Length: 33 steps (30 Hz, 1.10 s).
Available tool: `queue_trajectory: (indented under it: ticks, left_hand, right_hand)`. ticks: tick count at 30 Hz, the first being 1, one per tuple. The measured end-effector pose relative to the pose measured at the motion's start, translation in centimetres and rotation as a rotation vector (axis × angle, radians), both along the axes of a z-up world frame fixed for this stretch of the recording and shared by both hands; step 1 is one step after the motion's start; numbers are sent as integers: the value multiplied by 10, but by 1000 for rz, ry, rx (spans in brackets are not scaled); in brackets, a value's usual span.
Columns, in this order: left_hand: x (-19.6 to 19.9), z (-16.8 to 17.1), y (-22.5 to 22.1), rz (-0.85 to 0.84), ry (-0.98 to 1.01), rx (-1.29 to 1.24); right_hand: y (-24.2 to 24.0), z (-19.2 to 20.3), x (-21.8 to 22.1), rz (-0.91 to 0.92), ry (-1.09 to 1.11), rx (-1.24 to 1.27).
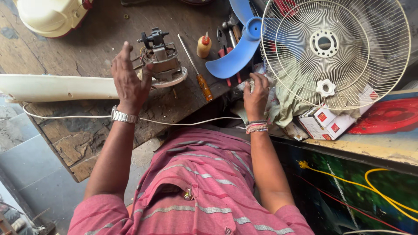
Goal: The person disassembles a small electric motor using a screwdriver and pliers. They remove screws, separate the motor housing, and manipulate internal components and wires on a cluttered workbench.
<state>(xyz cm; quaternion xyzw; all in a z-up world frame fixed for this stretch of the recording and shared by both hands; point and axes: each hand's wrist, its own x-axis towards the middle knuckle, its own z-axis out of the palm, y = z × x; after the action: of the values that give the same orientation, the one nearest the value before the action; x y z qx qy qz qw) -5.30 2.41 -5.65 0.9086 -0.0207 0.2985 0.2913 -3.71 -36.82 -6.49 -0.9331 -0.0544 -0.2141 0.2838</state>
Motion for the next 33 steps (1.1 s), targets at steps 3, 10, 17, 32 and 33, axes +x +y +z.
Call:
queue_trajectory:
  ticks: [3,10,17,32,33]
  left_hand:
    - [5,-12,-1,10,33,-32]
    - [5,-19,4,45,100,35]
    - [1,-12,0,59,133,21]
    - [2,-4,-1,48,181,-55]
    - [3,-3,0,50,186,-56]
  right_hand:
    - [-4,-7,-6,1,32,-11]
    - [1,-20,-15,16,35,24]
    - [-12,-14,33,-181,176,-194]
    - [-112,-153,133,-254,57,-675]
    - [-112,-153,133,-236,5,-597]
